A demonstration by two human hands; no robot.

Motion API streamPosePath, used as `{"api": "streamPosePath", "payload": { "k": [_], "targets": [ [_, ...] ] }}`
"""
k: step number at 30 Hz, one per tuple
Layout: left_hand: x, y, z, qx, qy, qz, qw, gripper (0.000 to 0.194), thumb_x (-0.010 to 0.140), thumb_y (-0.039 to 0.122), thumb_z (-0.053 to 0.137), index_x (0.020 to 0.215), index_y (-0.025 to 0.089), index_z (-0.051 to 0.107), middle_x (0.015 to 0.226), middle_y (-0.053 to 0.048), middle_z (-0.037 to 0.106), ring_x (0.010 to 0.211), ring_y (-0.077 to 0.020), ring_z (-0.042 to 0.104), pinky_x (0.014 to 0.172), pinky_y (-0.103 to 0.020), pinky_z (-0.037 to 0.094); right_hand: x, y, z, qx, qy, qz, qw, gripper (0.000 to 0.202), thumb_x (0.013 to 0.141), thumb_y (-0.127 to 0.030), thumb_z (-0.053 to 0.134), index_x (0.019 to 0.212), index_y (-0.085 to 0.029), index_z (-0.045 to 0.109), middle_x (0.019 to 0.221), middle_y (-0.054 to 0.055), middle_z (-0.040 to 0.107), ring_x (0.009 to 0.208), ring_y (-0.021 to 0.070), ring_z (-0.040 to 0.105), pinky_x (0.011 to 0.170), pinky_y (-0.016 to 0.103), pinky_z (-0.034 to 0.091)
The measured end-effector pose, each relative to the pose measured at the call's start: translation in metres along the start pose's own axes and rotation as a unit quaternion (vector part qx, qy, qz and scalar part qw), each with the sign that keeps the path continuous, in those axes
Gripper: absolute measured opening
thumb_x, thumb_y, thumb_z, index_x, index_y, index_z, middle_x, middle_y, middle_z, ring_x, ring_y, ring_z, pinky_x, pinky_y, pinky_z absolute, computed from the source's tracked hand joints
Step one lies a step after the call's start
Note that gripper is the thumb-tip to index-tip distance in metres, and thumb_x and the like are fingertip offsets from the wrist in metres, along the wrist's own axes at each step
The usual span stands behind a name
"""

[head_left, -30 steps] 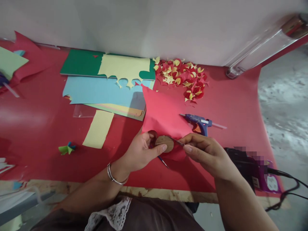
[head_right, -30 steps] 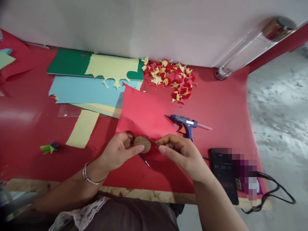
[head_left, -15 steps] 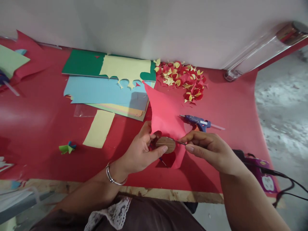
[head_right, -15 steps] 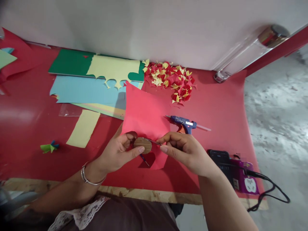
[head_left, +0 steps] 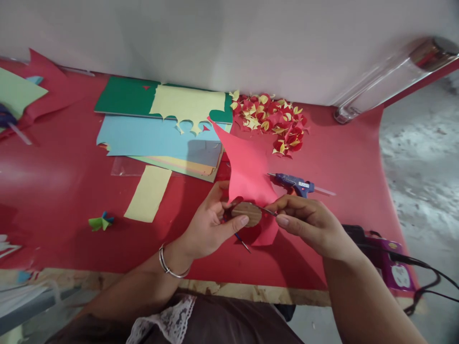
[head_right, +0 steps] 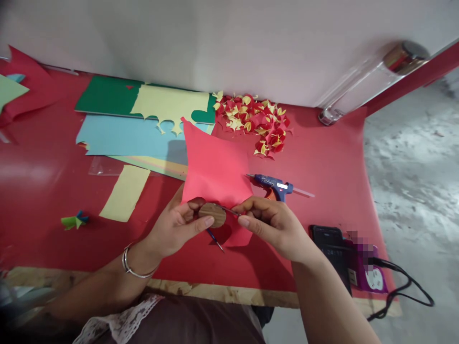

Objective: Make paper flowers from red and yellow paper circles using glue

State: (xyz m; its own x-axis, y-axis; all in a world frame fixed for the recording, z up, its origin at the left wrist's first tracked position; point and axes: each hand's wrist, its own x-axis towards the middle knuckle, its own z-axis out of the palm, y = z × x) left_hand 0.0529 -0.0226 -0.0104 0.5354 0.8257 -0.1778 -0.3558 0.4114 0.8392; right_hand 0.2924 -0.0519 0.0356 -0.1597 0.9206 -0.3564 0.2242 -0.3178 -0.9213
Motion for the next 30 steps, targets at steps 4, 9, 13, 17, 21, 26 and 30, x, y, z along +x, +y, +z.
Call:
{"api": "streamPosePath", "payload": {
  "k": [4,9,13,17,21,26,30],
  "targets": [
    [0.0013,0.0012,-0.0006,0.015,-0.01,-0.008,1.0,0.039,0.091,0.033,0.085,0.117,0.02,0.06,0.103,-0.005,0.081,0.097,-0.0171,0.08,0.093,-0.031,0.063,-0.0008,0.0006,0.0014,0.004,0.004,-0.007,1.0,0.044,0.088,-0.063,0.081,0.097,-0.02,0.082,0.069,0.003,0.063,0.061,0.013,0.048,0.054,0.027,0.037],
    [0.0009,0.0016,-0.001,0.049,0.0,0.01,0.999,0.034,0.09,0.04,0.085,0.11,0.019,0.066,0.106,-0.007,0.08,0.1,-0.0204,0.078,0.095,-0.036,0.064,-0.0015,0.0012,0.0034,-0.002,0.011,-0.009,1.0,0.046,0.088,-0.064,0.081,0.097,-0.019,0.081,0.07,0.004,0.065,0.062,0.0136,0.051,0.055,0.027,0.04],
    [0.0003,0.0019,-0.0033,0.08,-0.004,0.004,0.997,0.031,0.092,0.04,0.083,0.108,0.016,0.07,0.104,-0.01,0.08,0.098,-0.0218,0.077,0.093,-0.035,0.063,-0.0013,0.0005,0.0056,-0.009,0.022,-0.017,1.0,0.046,0.088,-0.064,0.08,0.097,-0.019,0.081,0.069,0.003,0.064,0.059,0.0124,0.048,0.053,0.026,0.038],
    [0.0004,0.0057,-0.004,0.102,-0.005,0.003,0.995,0.03,0.094,0.039,0.081,0.107,0.015,0.069,0.1,-0.011,0.08,0.095,-0.0218,0.077,0.091,-0.034,0.062,-0.0002,-0.0009,0.0061,-0.009,0.024,-0.018,1.0,0.045,0.088,-0.064,0.08,0.096,-0.02,0.081,0.066,0.001,0.059,0.058,0.0118,0.044,0.052,0.027,0.034],
    [0.0003,0.0079,-0.0026,0.101,-0.004,0.01,0.995,0.037,0.094,0.035,0.081,0.121,0.019,0.061,0.1,-0.007,0.08,0.097,-0.0209,0.078,0.092,-0.034,0.062,0.0008,-0.0021,0.0037,-0.012,0.014,-0.007,1.0,0.046,0.088,-0.066,0.08,0.096,-0.021,0.081,0.065,0.001,0.057,0.057,0.0122,0.041,0.052,0.028,0.032],
    [-0.0013,0.0013,-0.0014,0.036,-0.006,0.035,0.999,0.052,0.096,0.027,0.08,0.137,0.024,0.048,0.107,-0.005,0.081,0.102,-0.0191,0.08,0.094,-0.032,0.062,0.0028,-0.0048,0.0012,-0.021,-0.002,-0.006,1.0,0.045,0.089,-0.065,0.08,0.096,-0.021,0.081,0.065,0.001,0.058,0.057,0.0126,0.042,0.052,0.028,0.031],
    [-0.002,-0.0002,-0.0009,-0.006,-0.015,0.035,0.999,0.052,0.097,0.022,0.079,0.138,0.027,0.046,0.11,-0.005,0.08,0.102,-0.0164,0.079,0.094,-0.027,0.062,0.004,-0.0049,0.0004,-0.023,-0.006,-0.008,1.0,0.044,0.089,-0.064,0.08,0.097,-0.021,0.081,0.067,0.001,0.059,0.058,0.0124,0.043,0.052,0.028,0.031]
  ]
}}
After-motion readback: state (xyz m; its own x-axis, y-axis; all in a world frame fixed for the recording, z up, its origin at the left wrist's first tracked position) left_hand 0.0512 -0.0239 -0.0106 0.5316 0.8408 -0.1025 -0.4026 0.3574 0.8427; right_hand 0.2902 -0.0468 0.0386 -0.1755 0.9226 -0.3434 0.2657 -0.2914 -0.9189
